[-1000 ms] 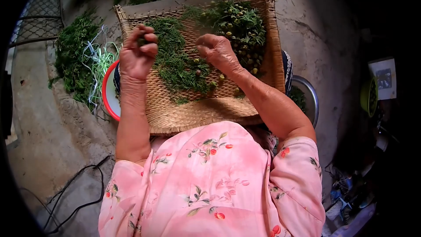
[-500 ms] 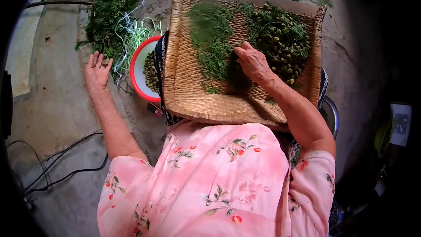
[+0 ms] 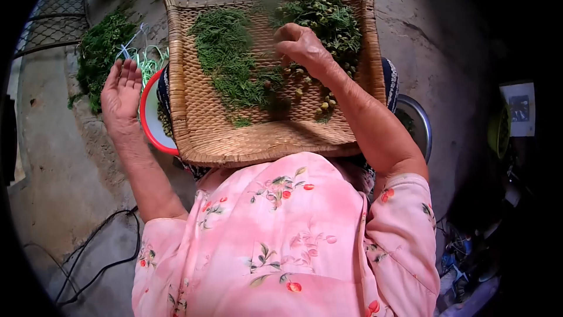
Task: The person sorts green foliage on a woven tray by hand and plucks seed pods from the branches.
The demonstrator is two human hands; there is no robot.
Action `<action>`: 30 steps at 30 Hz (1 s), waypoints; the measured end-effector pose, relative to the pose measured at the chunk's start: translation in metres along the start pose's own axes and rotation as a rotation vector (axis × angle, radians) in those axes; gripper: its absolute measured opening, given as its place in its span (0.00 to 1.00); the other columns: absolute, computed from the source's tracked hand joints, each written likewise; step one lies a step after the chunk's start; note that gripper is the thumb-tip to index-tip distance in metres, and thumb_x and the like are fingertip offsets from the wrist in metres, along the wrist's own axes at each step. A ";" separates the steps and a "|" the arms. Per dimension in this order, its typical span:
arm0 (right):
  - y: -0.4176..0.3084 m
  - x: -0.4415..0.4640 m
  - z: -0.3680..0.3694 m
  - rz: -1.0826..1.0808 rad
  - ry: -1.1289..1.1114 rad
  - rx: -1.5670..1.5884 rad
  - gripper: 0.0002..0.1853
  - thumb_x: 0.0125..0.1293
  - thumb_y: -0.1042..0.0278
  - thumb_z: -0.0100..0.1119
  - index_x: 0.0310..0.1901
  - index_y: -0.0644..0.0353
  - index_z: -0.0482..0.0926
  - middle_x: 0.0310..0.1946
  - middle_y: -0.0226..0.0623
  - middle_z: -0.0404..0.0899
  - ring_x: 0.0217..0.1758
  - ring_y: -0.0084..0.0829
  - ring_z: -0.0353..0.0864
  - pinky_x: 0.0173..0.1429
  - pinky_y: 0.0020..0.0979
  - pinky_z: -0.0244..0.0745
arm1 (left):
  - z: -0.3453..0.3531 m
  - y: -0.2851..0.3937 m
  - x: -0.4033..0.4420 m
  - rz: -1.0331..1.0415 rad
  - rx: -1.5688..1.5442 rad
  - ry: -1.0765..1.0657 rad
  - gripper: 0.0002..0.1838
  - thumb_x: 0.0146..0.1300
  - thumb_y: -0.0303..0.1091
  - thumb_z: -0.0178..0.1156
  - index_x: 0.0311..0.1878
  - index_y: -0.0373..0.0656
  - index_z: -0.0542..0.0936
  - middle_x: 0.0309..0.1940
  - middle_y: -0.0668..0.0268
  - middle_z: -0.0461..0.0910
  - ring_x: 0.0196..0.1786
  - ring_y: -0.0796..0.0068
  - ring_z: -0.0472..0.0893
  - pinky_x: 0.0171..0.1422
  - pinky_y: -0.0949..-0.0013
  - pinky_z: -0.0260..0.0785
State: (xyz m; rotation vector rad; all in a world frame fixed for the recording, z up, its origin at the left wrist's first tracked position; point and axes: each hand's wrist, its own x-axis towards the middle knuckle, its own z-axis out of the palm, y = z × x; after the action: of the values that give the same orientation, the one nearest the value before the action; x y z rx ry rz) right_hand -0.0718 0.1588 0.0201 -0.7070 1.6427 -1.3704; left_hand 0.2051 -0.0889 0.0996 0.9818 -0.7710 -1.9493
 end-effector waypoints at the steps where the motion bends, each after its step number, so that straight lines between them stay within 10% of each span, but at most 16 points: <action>1: -0.002 -0.003 -0.003 0.025 -0.012 0.064 0.13 0.58 0.68 0.56 0.42 0.65 0.74 0.31 0.34 0.75 0.29 0.23 0.75 0.33 0.26 0.74 | 0.023 -0.010 -0.002 -0.037 -0.016 -0.019 0.11 0.62 0.31 0.57 0.45 0.36 0.74 0.44 0.58 0.76 0.49 0.64 0.75 0.56 0.62 0.69; 6: -0.005 -0.007 -0.009 0.004 -0.067 -0.373 0.05 0.58 0.77 0.56 0.36 0.61 0.77 0.25 0.30 0.75 0.29 0.20 0.74 0.34 0.26 0.73 | 0.121 -0.077 -0.028 -0.239 0.053 -0.149 0.12 0.63 0.31 0.56 0.46 0.33 0.74 0.39 0.57 0.79 0.42 0.66 0.79 0.49 0.67 0.75; 9: 0.011 -0.006 -0.005 -0.255 -0.124 -0.785 0.06 0.53 0.74 0.57 0.34 0.60 0.79 0.31 0.46 0.79 0.35 0.42 0.79 0.43 0.38 0.76 | 0.134 -0.119 -0.036 -0.330 0.171 -0.243 0.13 0.62 0.33 0.58 0.46 0.34 0.75 0.37 0.60 0.79 0.40 0.71 0.79 0.46 0.70 0.75; 16: 0.014 -0.014 0.013 -0.181 -0.183 -1.161 0.06 0.55 0.79 0.50 0.34 0.64 0.77 0.37 0.49 0.75 0.43 0.50 0.76 0.45 0.41 0.74 | 0.100 -0.160 -0.026 -0.564 0.430 -0.231 0.12 0.63 0.36 0.57 0.45 0.40 0.76 0.36 0.63 0.79 0.35 0.75 0.80 0.39 0.73 0.76; 30: -0.012 -0.018 0.024 -0.353 -0.127 -0.324 0.10 0.58 0.77 0.59 0.43 0.62 0.77 0.33 0.35 0.80 0.37 0.24 0.80 0.39 0.26 0.77 | 0.103 -0.169 -0.042 -0.705 0.281 -0.273 0.19 0.67 0.46 0.50 0.45 0.37 0.74 0.34 0.60 0.78 0.37 0.67 0.81 0.39 0.63 0.79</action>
State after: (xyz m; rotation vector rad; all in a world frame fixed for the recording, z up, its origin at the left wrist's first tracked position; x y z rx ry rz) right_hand -0.0436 0.1601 0.0360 -1.2975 1.7108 -1.2746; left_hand 0.0692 0.0460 0.0352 1.2920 -0.9547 -2.6736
